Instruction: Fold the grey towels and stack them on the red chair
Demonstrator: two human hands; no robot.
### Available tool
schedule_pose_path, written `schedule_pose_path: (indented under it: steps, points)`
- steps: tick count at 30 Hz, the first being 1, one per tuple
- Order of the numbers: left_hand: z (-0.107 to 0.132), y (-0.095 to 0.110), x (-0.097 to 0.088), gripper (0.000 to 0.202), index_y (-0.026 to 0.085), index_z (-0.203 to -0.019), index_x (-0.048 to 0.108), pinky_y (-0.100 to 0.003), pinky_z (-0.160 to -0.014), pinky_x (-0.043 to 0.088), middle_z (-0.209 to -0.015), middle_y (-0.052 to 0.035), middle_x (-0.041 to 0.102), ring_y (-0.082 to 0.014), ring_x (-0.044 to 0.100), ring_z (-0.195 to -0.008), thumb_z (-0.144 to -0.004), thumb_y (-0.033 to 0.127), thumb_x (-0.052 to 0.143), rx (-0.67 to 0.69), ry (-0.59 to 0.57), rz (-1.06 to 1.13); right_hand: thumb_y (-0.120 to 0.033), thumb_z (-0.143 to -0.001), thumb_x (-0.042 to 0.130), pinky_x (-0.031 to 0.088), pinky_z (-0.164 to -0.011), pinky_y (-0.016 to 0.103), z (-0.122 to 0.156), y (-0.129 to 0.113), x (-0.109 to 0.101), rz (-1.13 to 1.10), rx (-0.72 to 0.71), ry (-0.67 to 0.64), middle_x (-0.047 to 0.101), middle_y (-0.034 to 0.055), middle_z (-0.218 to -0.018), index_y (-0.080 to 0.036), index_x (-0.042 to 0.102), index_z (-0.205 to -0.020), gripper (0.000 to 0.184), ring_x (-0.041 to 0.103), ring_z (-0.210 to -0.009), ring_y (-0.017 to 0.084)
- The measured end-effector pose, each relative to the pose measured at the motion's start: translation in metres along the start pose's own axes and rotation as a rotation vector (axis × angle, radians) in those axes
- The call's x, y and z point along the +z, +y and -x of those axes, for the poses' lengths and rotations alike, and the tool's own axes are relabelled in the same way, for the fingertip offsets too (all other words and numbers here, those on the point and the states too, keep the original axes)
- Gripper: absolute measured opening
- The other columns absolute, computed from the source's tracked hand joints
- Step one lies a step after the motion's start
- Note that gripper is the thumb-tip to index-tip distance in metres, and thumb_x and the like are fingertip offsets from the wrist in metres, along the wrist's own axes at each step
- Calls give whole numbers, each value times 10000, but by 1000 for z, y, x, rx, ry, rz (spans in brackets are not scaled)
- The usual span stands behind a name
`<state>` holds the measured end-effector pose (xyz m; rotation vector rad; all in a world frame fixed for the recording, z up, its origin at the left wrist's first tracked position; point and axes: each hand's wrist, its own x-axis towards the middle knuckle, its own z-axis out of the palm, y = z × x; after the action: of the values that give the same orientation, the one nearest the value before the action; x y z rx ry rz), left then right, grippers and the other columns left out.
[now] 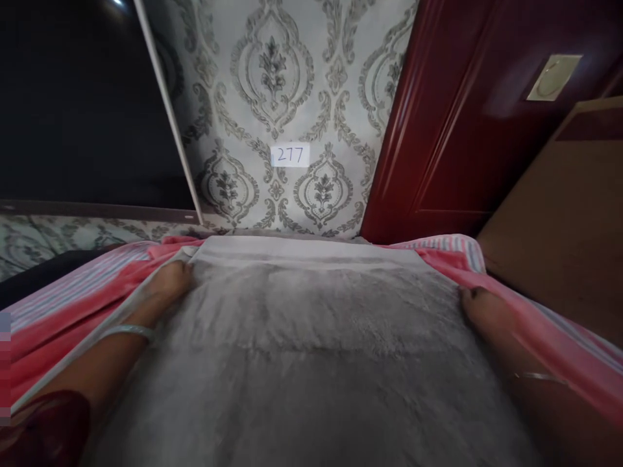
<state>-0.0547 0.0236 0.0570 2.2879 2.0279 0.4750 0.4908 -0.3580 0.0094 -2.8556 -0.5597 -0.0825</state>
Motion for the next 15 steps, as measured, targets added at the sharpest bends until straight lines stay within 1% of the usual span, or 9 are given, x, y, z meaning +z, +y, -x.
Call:
schedule_pose_path:
  steps: [3,5,7,10,12,15]
  points:
    - [-12,5,5,546,-11,-1186,631,-442,-854,516,-1201,-323,670,-385,665,-1106,-995,376,295,-38,-9,-57,-411,-1043,329,458,-772,366,-21,-15,1,-11,-28,14,679,291,-1215,-8,668,-1241,563,655,-1123,348]
    - [-17,4,10,570,-11,-1236,608,-425,-836,517,-1216,-322,665,-383,666,-1106,-1004,365,248,-70,-19,-108,-405,-1047,341,439,-768,352,-32,-16,8,-10,-25,12,677,280,-1236,-21,680,-1237,546,648,-1123,331]
    - [-22,-1,16,570,-1,-1261,602,-405,-807,521,-1197,-313,678,-377,678,-1076,-997,352,241,-94,-37,-154,-404,-1052,329,427,-754,347,-41,-11,17,-30,22,20,673,273,-1256,-38,680,-1264,550,646,-1117,324]
    - [-26,-8,24,564,24,-1285,609,-392,-810,526,-1209,-282,689,-360,682,-1062,-981,350,265,-73,-42,-177,-429,-1039,369,428,-736,336,-53,1,31,-105,46,22,699,230,-1232,-98,710,-1260,524,652,-1091,312]
    - [-28,-12,26,562,39,-1289,619,-385,-832,528,-1221,-253,696,-348,677,-1076,-972,350,274,-53,-31,-185,-452,-1028,395,433,-740,338,-60,8,36,-145,46,22,718,205,-1197,-124,726,-1243,514,656,-1074,314]
    - [-26,-11,23,581,54,-1262,632,-374,-820,527,-1158,-224,722,-342,680,-1055,-978,382,247,-30,1,-177,-489,-1026,377,435,-742,350,-66,12,40,-149,79,15,713,191,-1222,-142,712,-1265,538,656,-1083,325]
